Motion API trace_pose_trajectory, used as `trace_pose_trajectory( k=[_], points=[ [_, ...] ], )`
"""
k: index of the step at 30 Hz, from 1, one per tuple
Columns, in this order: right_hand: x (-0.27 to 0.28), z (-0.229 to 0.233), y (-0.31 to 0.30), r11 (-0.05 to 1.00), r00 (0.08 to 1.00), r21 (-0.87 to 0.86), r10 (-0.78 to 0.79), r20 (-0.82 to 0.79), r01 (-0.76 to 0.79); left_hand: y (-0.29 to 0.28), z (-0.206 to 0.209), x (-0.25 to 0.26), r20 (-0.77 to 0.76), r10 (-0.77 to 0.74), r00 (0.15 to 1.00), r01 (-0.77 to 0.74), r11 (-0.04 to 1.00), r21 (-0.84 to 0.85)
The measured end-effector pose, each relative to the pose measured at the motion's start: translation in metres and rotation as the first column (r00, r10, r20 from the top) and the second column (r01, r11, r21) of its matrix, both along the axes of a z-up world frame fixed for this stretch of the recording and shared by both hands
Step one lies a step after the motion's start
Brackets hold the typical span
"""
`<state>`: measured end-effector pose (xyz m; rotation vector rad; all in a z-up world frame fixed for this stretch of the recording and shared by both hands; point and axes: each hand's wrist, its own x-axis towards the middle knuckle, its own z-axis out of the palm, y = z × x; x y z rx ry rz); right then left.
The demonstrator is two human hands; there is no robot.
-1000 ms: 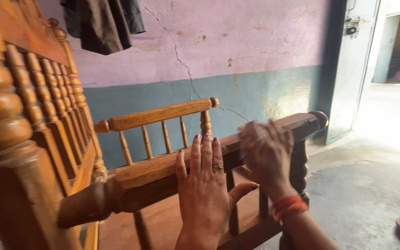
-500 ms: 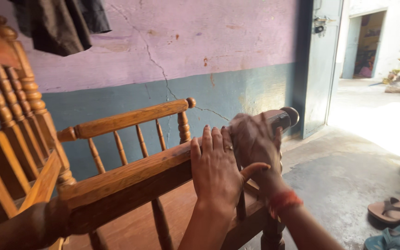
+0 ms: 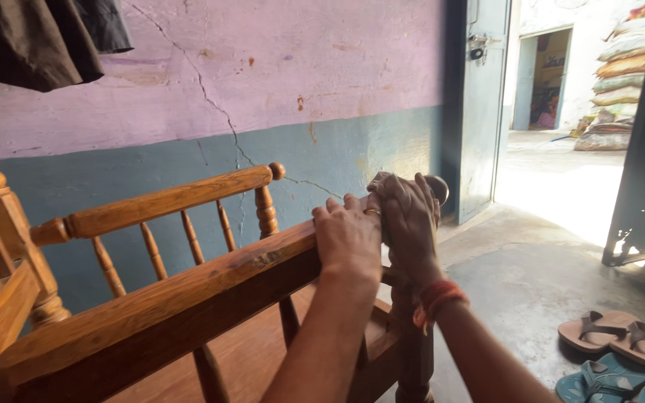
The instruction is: The person wipes a wooden chair with a white cloth, cleaning the backrest, armrests, and legs. The person uses both hands to hold the cloth and wipe different parts of the chair in a systematic manner.
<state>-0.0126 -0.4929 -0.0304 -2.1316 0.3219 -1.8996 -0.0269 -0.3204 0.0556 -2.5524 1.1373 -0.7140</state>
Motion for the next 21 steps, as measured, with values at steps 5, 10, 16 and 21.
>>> trace_pose_trajectory(
  k=[5,10,16,21],
  points=[
    [0.011,-0.043,0.007,0.976,0.955,0.172,0.081,0.286,-0.135,0.002,-0.011,0.004,-0.006,-0.093,0.996,0.092,0.991,-0.094],
    [-0.009,-0.098,0.043,0.849,0.998,0.526,0.024,0.053,-0.049,0.000,-0.023,-0.004,0.141,-0.073,0.987,0.091,0.988,-0.122],
    [0.006,-0.113,0.050,0.862,0.950,0.398,-0.282,-0.138,0.314,-0.004,-0.038,-0.007,0.270,-0.024,0.963,0.073,0.982,-0.173],
    [0.018,-0.065,0.013,0.695,0.950,0.652,-0.163,-0.267,0.303,-0.011,-0.053,-0.005,0.189,-0.046,0.981,0.081,0.980,-0.184]
  ],
)
